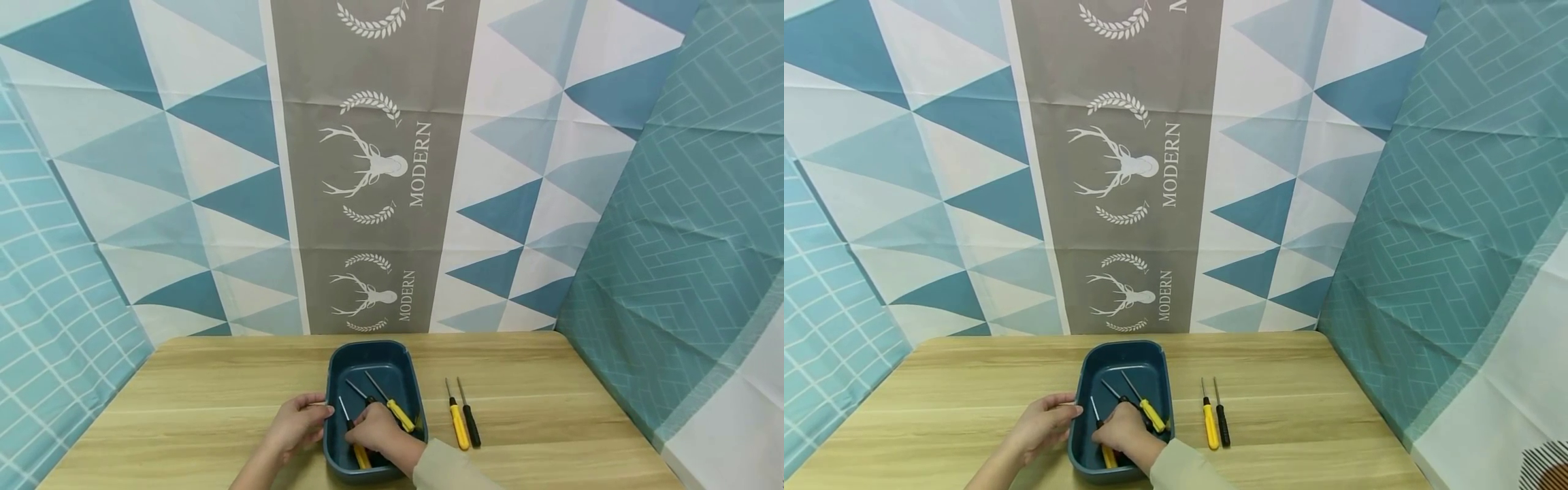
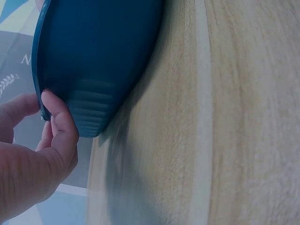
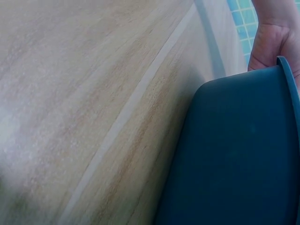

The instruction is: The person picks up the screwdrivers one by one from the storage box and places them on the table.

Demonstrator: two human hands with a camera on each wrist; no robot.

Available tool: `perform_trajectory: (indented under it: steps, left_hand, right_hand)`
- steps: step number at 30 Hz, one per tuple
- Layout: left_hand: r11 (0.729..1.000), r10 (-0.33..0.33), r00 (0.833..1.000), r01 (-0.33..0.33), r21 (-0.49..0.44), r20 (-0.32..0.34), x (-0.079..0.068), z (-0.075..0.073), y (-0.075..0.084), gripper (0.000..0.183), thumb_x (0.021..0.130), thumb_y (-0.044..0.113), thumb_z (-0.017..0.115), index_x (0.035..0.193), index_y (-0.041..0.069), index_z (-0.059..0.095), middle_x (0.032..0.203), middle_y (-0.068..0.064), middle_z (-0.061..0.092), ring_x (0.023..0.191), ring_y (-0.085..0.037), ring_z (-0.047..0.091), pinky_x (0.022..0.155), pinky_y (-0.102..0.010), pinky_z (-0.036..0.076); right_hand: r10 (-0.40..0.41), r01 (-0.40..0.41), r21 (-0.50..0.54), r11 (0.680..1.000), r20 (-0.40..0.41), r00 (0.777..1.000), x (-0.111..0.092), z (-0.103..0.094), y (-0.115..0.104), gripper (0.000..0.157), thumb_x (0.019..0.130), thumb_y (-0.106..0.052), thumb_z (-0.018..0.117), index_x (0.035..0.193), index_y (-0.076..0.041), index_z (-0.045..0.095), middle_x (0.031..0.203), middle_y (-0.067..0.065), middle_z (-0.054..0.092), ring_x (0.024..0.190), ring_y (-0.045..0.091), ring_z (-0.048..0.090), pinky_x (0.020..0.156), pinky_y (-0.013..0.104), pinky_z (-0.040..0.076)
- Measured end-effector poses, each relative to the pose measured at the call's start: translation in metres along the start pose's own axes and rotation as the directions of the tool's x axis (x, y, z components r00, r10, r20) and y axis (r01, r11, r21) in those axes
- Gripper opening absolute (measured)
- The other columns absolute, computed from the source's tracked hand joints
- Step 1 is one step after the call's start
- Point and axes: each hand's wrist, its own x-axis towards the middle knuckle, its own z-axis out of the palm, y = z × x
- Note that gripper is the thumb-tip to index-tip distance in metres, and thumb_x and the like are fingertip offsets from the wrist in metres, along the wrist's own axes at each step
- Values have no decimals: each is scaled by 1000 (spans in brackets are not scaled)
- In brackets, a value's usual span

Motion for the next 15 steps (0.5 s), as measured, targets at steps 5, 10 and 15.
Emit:
perform_trajectory:
  steps: [5, 10, 15]
  left_hand:
    - [1000, 3, 1000, -3, 0, 3, 0, 0, 1, 53, 85, 16, 64, 126, -11, 43, 95, -8, 62, 80, -16, 63, 67, -29, 54]
    - [1000, -4, 1000, 4, 0, 0, 0, 0, 1, 53, 86, 15, 63, 127, -11, 43, 95, -8, 62, 81, -16, 63, 68, -30, 54]
    - [1000, -9, 1000, 9, 3, -4, -1, 0, 1, 53, 86, 15, 63, 128, -11, 43, 96, -9, 63, 82, -17, 64, 68, -30, 54]
  right_hand:
    - [24, -24, 26, 999, 13, 1000, -1, -3, -2, 14, 75, -12, 74, 80, -5, 62, 73, 2, 56, 59, 11, 55, 53, 26, 47]
    - [40, -42, 52, 998, 29, 999, -2, -7, -4, 18, 76, -11, 73, 88, -4, 63, 78, 3, 57, 64, 12, 57, 59, 30, 53]
    - [31, -34, 86, 996, 37, 999, -2, -9, -2, 18, 76, -10, 72, 90, -3, 63, 78, 3, 57, 64, 12, 56, 59, 30, 54]
